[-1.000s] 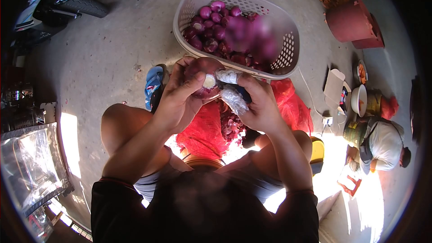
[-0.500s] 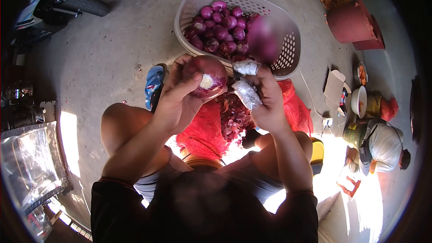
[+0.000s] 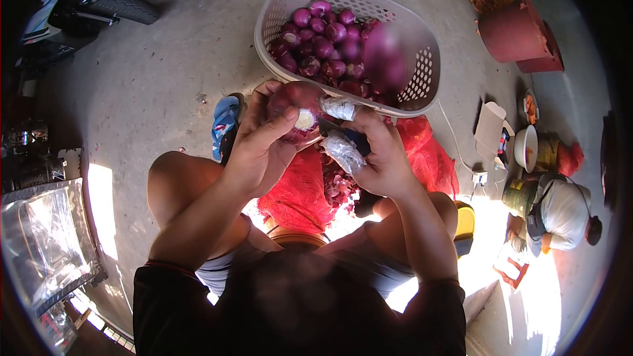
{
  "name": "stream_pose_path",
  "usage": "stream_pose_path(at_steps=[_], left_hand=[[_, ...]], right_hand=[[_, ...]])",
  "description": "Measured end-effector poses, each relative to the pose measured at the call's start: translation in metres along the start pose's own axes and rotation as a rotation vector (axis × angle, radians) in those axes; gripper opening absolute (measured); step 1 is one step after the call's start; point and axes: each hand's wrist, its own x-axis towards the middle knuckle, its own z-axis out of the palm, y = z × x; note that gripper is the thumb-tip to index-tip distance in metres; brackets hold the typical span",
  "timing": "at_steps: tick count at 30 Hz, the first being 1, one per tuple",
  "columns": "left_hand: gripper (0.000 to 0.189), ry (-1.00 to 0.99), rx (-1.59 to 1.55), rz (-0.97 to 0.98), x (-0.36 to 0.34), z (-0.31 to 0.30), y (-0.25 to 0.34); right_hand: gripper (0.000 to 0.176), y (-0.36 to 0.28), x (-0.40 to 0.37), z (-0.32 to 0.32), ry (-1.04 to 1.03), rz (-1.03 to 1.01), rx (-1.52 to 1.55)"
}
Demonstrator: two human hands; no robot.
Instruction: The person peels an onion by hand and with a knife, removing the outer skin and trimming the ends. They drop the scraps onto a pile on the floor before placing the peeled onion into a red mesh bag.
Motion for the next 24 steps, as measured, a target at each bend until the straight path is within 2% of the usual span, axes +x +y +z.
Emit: stream_pose_path(at_steps=[3, 7, 16, 24], left_hand=[[0.03, 0.046, 0.019, 0.005, 0.0, 0.007, 0.0], [0.029, -0.022, -0.013, -0.01, 0.0, 0.002, 0.0], [0.032, -0.031, -0.042, -0.019, 0.0, 0.0, -0.001], [0.032, -0.008, -0.031, -0.029, 0.0, 0.001, -0.001]], right_hand=[[0.053, 0.005, 0.002, 0.002, 0.017, -0.033, 0.071], [0.057, 0.006, 0.002, 0.001, -0.003, -0.028, 0.116], [0.057, 0.008, -0.004, 0.004, 0.021, -0.006, 0.1], [0.049, 0.004, 0.006, 0.0, 0.033, -0.099, -0.021]])
